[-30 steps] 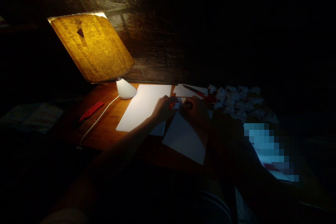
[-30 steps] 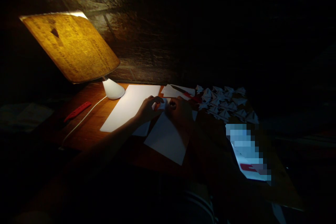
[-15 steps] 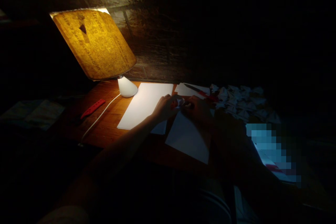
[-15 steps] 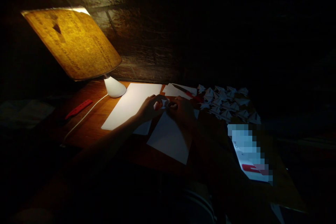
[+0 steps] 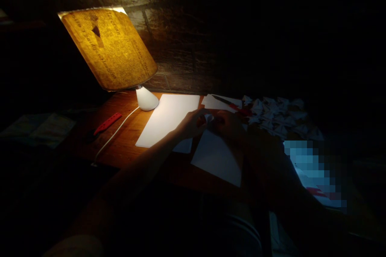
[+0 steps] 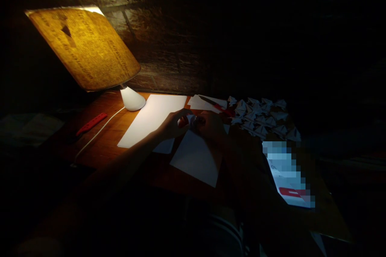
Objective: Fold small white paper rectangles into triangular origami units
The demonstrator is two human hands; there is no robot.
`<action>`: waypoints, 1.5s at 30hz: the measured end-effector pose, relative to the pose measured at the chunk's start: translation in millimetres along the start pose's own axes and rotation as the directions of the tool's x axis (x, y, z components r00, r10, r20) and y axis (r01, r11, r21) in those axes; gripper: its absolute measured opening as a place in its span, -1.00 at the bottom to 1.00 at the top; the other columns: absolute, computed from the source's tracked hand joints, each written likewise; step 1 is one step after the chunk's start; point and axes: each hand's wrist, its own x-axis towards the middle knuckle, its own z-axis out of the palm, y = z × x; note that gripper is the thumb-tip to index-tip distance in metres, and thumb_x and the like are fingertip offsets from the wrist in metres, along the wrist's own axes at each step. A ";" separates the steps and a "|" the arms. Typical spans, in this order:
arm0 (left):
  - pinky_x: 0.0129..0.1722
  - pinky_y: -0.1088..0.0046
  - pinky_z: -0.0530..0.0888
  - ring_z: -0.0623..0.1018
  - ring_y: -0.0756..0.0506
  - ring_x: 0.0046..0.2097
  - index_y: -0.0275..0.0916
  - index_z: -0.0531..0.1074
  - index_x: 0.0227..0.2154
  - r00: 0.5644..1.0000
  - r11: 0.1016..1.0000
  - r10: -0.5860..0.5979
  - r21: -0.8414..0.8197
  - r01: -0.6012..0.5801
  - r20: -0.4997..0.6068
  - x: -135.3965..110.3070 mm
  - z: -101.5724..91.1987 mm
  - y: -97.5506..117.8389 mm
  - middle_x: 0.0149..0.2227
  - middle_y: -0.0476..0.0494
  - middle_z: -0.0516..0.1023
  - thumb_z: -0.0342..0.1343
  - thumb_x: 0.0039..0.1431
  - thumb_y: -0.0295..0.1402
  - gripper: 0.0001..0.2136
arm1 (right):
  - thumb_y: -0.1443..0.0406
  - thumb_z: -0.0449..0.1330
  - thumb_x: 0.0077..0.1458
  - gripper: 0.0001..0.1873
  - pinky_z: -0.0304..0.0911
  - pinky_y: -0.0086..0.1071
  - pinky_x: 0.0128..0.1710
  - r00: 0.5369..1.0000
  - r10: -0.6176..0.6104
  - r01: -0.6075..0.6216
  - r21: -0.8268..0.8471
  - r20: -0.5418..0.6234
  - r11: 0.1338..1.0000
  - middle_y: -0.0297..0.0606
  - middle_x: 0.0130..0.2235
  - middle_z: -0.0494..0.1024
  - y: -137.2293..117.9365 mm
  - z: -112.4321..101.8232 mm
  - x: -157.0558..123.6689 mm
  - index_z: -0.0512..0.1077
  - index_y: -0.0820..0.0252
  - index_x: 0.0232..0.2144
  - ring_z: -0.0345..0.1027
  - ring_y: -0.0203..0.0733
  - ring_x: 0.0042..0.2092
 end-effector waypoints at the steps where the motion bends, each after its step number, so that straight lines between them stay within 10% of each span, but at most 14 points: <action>1: -0.15 0.36 0.56 0.65 -0.10 -0.21 -0.26 0.49 0.02 1.000 1.000 0.012 -0.008 -0.012 0.007 -0.4 -0.8 0.4 -0.19 -0.16 0.67 0.21 0.09 -0.50 -0.61 | 0.39 0.25 -0.01 -0.93 0.25 -0.28 -0.20 1.000 -0.009 0.009 -0.006 0.010 1.000 -0.23 -0.31 0.59 0.8 -0.5 0.4 0.55 0.15 -0.43 0.45 -0.10 -0.23; 29: -0.21 0.37 0.47 0.55 -0.08 -0.28 -0.26 0.57 -0.30 0.988 0.985 -0.155 0.078 0.154 0.011 3.9 -0.8 -6.9 -0.31 -0.08 0.63 0.41 -0.01 -0.45 -0.81 | 0.26 0.33 0.12 -0.88 0.31 -0.31 -0.21 1.000 -0.012 0.011 0.070 0.017 0.998 -0.18 -0.23 0.65 1.8 -2.6 -0.9 0.64 0.18 -0.32 0.50 -0.13 -0.23; 45: -0.11 0.26 0.49 0.58 -0.17 -0.14 -0.16 0.64 -0.40 0.997 0.973 -0.047 0.230 0.033 0.056 8.1 -3.5 -17.1 -0.19 -0.14 0.68 0.47 0.02 -0.33 -0.88 | 0.35 0.32 0.08 -0.91 0.36 -0.29 -0.17 1.000 0.011 -0.013 0.103 0.019 0.995 -0.21 -0.23 0.66 0.8 -4.0 0.1 0.64 0.13 -0.43 0.52 -0.13 -0.20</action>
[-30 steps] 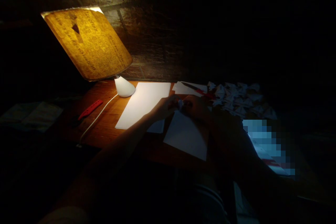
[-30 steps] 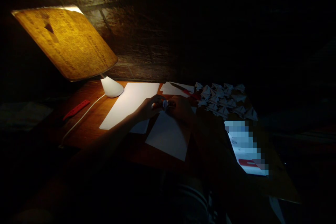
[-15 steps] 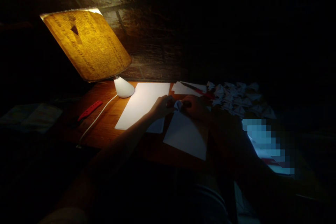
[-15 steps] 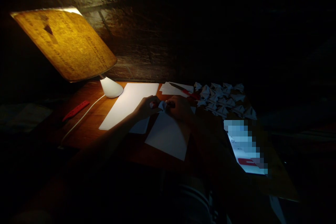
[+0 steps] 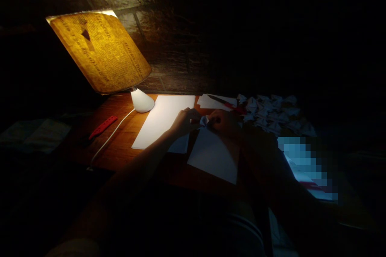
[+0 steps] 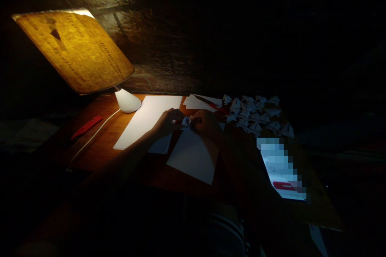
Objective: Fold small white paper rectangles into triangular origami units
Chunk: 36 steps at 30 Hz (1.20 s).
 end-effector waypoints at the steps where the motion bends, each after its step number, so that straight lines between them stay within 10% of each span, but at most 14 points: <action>1: -0.10 0.26 0.48 0.58 -0.17 -0.13 -0.17 0.64 -0.41 1.000 1.000 -0.002 -0.001 0.002 0.001 0.0 -0.3 0.7 -0.18 -0.14 0.68 0.47 0.02 -0.33 -0.88 | 0.36 0.32 0.08 -0.91 0.36 -0.30 -0.16 1.000 -0.002 0.002 0.001 -0.001 1.000 -0.20 -0.23 0.66 0.2 -0.1 -0.1 0.65 0.14 -0.43 0.53 -0.13 -0.20; 36: 0.02 0.15 0.35 0.53 -0.22 -0.03 -0.08 0.69 -0.19 0.984 0.962 0.130 0.226 -0.154 0.119 -3.7 -12.2 10.2 -0.05 -0.11 0.69 0.32 0.27 -0.22 -0.88 | 0.36 0.32 0.10 -0.89 0.35 -0.30 -0.18 0.993 -0.114 0.113 0.030 0.007 0.993 -0.22 -0.24 0.67 11.6 -0.2 1.5 0.68 0.12 -0.37 0.53 -0.13 -0.21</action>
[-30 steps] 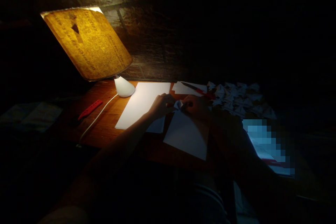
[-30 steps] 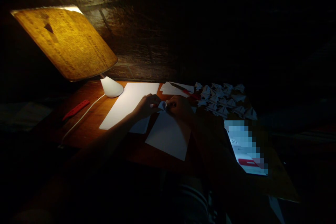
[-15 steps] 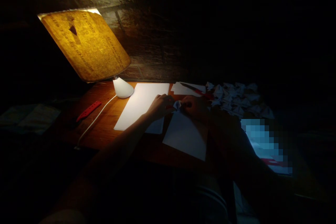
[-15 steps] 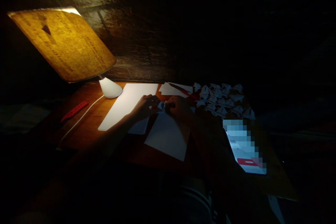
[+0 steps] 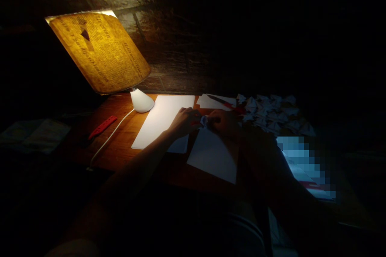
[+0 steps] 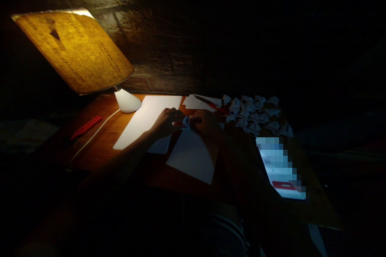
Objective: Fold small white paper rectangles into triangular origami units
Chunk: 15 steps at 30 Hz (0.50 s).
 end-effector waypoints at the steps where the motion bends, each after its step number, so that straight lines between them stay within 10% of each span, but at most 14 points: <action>1: 0.01 0.15 0.36 0.53 -0.22 -0.03 -0.08 0.69 -0.19 1.000 1.000 0.003 0.004 -0.003 -0.002 0.2 -0.1 0.0 -0.05 -0.11 0.69 0.32 0.28 -0.22 -0.88 | 0.36 0.31 0.12 -0.89 0.35 -0.30 -0.18 1.000 -0.008 0.008 0.006 0.001 1.000 -0.22 -0.24 0.67 0.4 0.1 0.0 0.68 0.12 -0.37 0.53 -0.14 -0.22; 15: 0.02 0.15 0.46 0.55 -0.26 0.01 -0.23 0.57 -0.15 1.000 0.997 -0.015 -0.077 0.014 -0.011 1.8 6.8 3.9 -0.04 -0.23 0.65 0.23 0.24 -0.35 -0.85 | 0.31 0.24 0.21 -0.81 0.35 -0.27 -0.13 0.998 0.070 -0.070 0.042 0.005 0.997 -0.18 -0.24 0.67 -5.6 -0.8 2.2 0.62 0.15 -0.43 0.52 -0.13 -0.20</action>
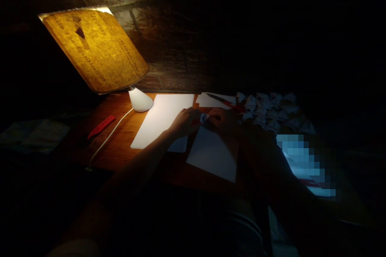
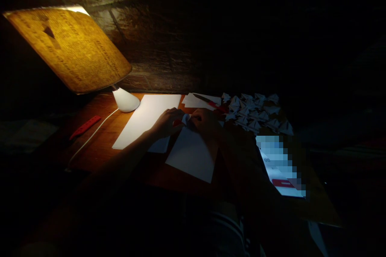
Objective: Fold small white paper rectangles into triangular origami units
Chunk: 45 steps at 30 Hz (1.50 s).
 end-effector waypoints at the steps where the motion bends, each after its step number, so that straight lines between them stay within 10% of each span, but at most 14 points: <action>1: 0.01 0.16 0.46 0.56 -0.25 0.00 -0.23 0.56 -0.17 1.000 1.000 -0.004 -0.019 0.003 -0.009 0.2 0.6 -0.8 -0.06 -0.22 0.65 0.24 0.22 -0.37 -0.86 | 0.26 0.23 0.24 -0.76 0.34 -0.27 -0.15 1.000 0.007 -0.007 0.008 0.001 1.000 -0.19 -0.26 0.67 -0.1 0.2 0.2 0.61 0.15 -0.45 0.52 -0.13 -0.22; 34: -0.06 0.27 0.51 0.58 -0.18 -0.10 -0.27 0.53 -0.01 0.995 0.970 -0.070 -0.238 0.051 -0.074 -0.4 2.3 -8.4 -0.12 -0.19 0.64 0.29 0.02 -0.50 -0.59 | 0.27 0.43 -0.09 -0.71 0.28 -0.20 -0.09 0.995 -0.099 0.098 -0.156 0.002 0.983 -0.14 -0.18 0.65 -0.8 0.7 -4.5 0.60 0.19 -0.25 0.48 0.00 -0.14; 45: -0.03 0.26 0.47 0.58 -0.14 -0.13 -0.19 0.63 -0.25 0.999 0.985 0.033 -0.168 -0.039 -0.036 3.6 3.5 -13.0 -0.16 -0.13 0.66 0.26 0.08 -0.46 -0.84 | 0.37 0.33 0.08 -0.89 0.31 -0.27 -0.11 0.990 -0.143 0.144 -0.059 0.009 0.988 -0.26 -0.24 0.63 3.6 4.0 -6.3 0.67 0.08 -0.42 0.47 -0.15 -0.20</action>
